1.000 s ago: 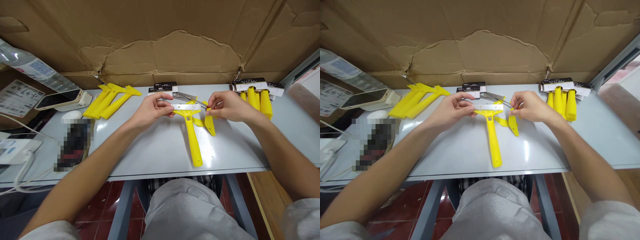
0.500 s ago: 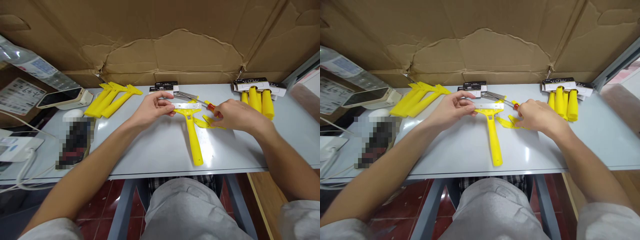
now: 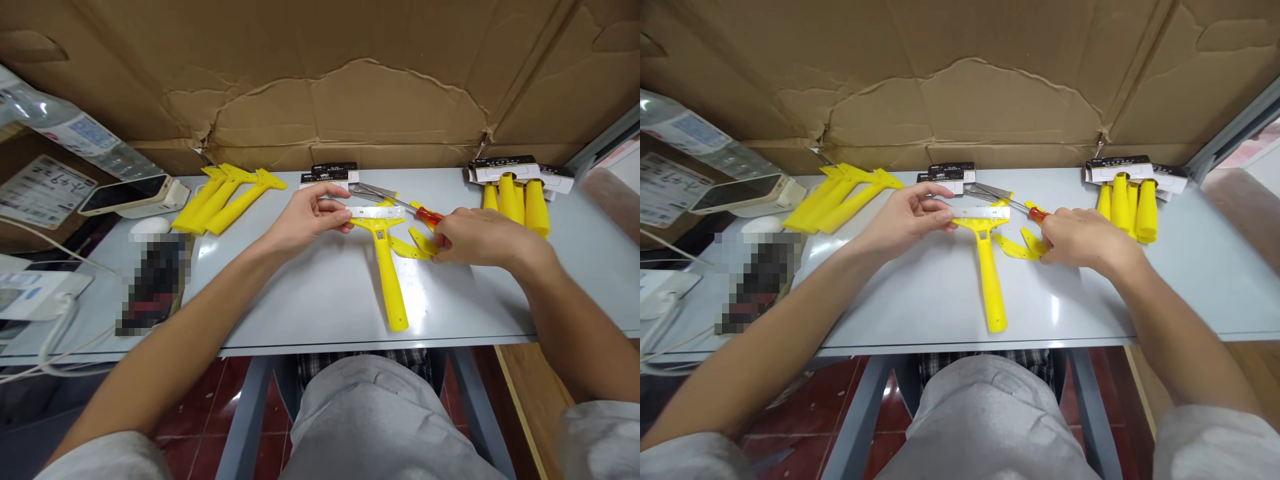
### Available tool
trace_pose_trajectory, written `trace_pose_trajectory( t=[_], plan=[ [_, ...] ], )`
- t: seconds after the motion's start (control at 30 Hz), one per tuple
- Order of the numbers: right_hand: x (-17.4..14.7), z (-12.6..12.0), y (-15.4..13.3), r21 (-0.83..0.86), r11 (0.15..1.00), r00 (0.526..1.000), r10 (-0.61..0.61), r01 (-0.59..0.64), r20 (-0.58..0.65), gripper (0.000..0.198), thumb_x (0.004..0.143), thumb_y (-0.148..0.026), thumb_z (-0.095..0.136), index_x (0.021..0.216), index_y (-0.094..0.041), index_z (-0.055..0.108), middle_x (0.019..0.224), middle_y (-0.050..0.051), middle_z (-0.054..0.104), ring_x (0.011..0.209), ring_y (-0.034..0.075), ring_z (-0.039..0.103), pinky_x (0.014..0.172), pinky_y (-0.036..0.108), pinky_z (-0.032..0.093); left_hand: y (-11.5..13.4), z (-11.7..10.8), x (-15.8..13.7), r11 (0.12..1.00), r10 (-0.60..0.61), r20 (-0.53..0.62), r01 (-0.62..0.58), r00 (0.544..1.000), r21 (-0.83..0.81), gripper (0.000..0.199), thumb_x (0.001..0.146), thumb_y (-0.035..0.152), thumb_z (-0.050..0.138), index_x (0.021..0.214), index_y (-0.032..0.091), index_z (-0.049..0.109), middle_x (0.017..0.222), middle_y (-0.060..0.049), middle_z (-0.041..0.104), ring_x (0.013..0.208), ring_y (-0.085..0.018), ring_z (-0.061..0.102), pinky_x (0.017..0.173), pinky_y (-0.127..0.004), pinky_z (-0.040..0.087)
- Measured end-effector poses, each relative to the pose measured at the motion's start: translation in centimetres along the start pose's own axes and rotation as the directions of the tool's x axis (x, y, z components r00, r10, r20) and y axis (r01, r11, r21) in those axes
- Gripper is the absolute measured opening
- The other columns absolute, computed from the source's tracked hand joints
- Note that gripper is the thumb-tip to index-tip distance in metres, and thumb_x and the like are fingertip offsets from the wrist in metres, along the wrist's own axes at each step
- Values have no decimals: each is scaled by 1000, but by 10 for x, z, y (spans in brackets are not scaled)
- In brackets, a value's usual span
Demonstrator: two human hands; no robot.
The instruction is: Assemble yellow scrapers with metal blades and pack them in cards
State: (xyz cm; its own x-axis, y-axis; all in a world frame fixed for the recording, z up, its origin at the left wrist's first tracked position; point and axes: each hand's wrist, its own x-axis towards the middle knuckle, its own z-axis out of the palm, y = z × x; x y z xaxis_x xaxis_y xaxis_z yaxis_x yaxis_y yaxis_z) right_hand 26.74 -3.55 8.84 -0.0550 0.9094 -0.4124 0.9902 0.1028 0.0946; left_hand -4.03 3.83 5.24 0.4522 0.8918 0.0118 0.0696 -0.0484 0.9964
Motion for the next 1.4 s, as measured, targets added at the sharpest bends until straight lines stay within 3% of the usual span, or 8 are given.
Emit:
trace_pose_trajectory(
  t=[0.37,0.6,0.73,0.9,0.97,1.17,1.4],
  plan=[
    [0,-5,-4,12,1000,993,9,-8,-119,30,94,-45,57,91,-19,73,89,10,66,68,12,43,71,29,27,-2,0,0,1000,4,16,-4,1000,-19,54,73,35,101,113,19,68,82,-4,80,76,-20,81,80,-35,66],
    [1,-4,-2,158,987,951,31,19,-308,28,94,-39,61,105,-18,74,90,10,70,71,15,51,72,29,29,-2,0,0,1000,5,10,-5,1000,2,56,73,39,101,114,19,67,83,-4,80,77,-22,82,81,-36,67],
    [6,-3,-1,313,940,894,24,132,-447,25,96,-38,61,99,-17,73,96,9,74,78,16,62,74,30,40,-2,0,1,1000,6,22,-5,1000,-7,57,72,40,101,113,19,67,83,-4,80,76,-21,81,81,-36,67],
    [10,0,2,430,840,716,73,332,-694,31,102,-46,60,105,-19,75,107,10,76,96,20,73,91,34,55,-3,2,-1,1000,0,24,0,1000,-15,56,72,41,101,112,19,67,83,-4,80,76,-22,81,81,-36,67],
    [11,2,-1,405,822,671,38,401,-740,33,101,-50,61,105,-20,77,109,9,77,101,21,73,95,37,56,-2,3,-1,1000,-7,23,7,1000,-14,56,72,40,101,112,19,67,84,-5,80,77,-22,81,81,-37,67],
    [17,12,-19,331,759,637,-139,560,-759,23,100,-41,65,99,-22,78,114,6,78,107,19,73,102,37,57,0,4,-2,1000,-5,29,4,1000,12,53,76,39,98,114,19,67,83,-4,79,77,-21,81,82,-37,66],
    [24,21,-26,312,699,572,-169,644,-803,21,98,-39,67,91,-22,78,107,5,78,117,21,72,110,42,57,-1,4,-1,999,30,54,-28,998,-35,60,72,43,101,114,20,66,82,-3,79,76,-21,81,78,-34,67]
  ],
)
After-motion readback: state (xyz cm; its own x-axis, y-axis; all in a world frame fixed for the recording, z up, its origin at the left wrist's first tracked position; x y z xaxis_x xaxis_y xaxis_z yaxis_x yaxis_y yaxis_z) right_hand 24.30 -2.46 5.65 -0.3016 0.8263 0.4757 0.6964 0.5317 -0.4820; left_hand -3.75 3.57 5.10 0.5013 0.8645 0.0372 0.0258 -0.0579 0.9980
